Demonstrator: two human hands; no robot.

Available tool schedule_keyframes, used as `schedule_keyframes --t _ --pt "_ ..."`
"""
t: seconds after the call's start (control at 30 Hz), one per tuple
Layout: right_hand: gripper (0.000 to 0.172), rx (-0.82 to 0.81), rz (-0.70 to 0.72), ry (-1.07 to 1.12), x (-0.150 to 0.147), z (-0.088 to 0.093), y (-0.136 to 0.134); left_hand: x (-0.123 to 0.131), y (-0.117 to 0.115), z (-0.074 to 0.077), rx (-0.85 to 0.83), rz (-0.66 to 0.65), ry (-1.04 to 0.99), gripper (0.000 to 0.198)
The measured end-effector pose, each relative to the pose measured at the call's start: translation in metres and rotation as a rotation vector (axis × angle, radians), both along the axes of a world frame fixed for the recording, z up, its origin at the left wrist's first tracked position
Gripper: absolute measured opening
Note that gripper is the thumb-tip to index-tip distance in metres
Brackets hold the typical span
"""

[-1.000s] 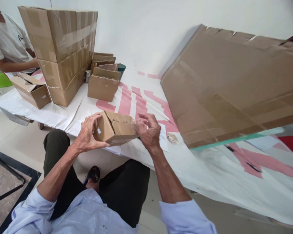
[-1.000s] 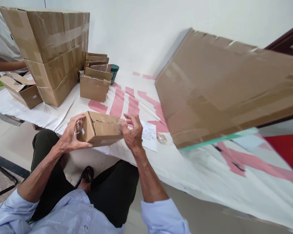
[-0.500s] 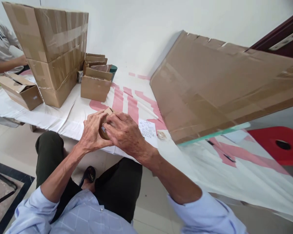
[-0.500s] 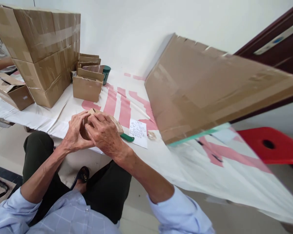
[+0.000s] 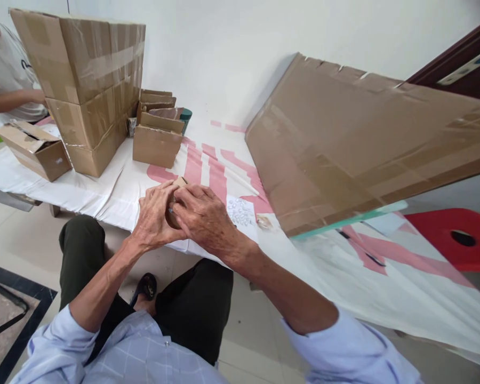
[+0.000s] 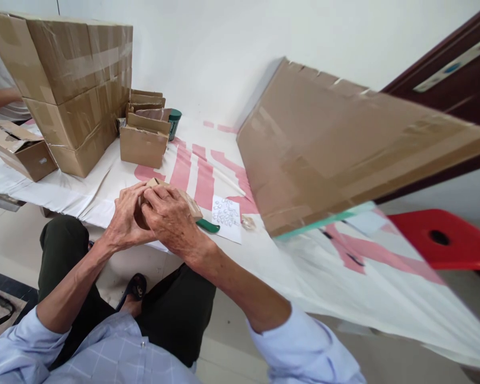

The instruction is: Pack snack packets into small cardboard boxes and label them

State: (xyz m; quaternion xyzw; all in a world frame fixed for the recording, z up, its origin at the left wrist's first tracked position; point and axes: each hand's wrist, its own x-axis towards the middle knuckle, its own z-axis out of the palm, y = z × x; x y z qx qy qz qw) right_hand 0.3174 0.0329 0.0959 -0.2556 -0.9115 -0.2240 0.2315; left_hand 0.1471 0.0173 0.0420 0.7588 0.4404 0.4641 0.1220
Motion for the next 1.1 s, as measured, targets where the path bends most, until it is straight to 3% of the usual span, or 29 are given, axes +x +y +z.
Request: schedule_keyframes --t 0.63,1.1 --pt "0.023 0.066 -0.034 -0.075 -0.006 0.004 -0.004 0.001 -0.005 0.002 -0.007 0.021 0.009 0.089" --pt "0.024 0.001 -0.075 -0.010 -0.015 -0.005 0.001 0.002 -0.007 0.007 0.030 0.017 0.010 0.084"
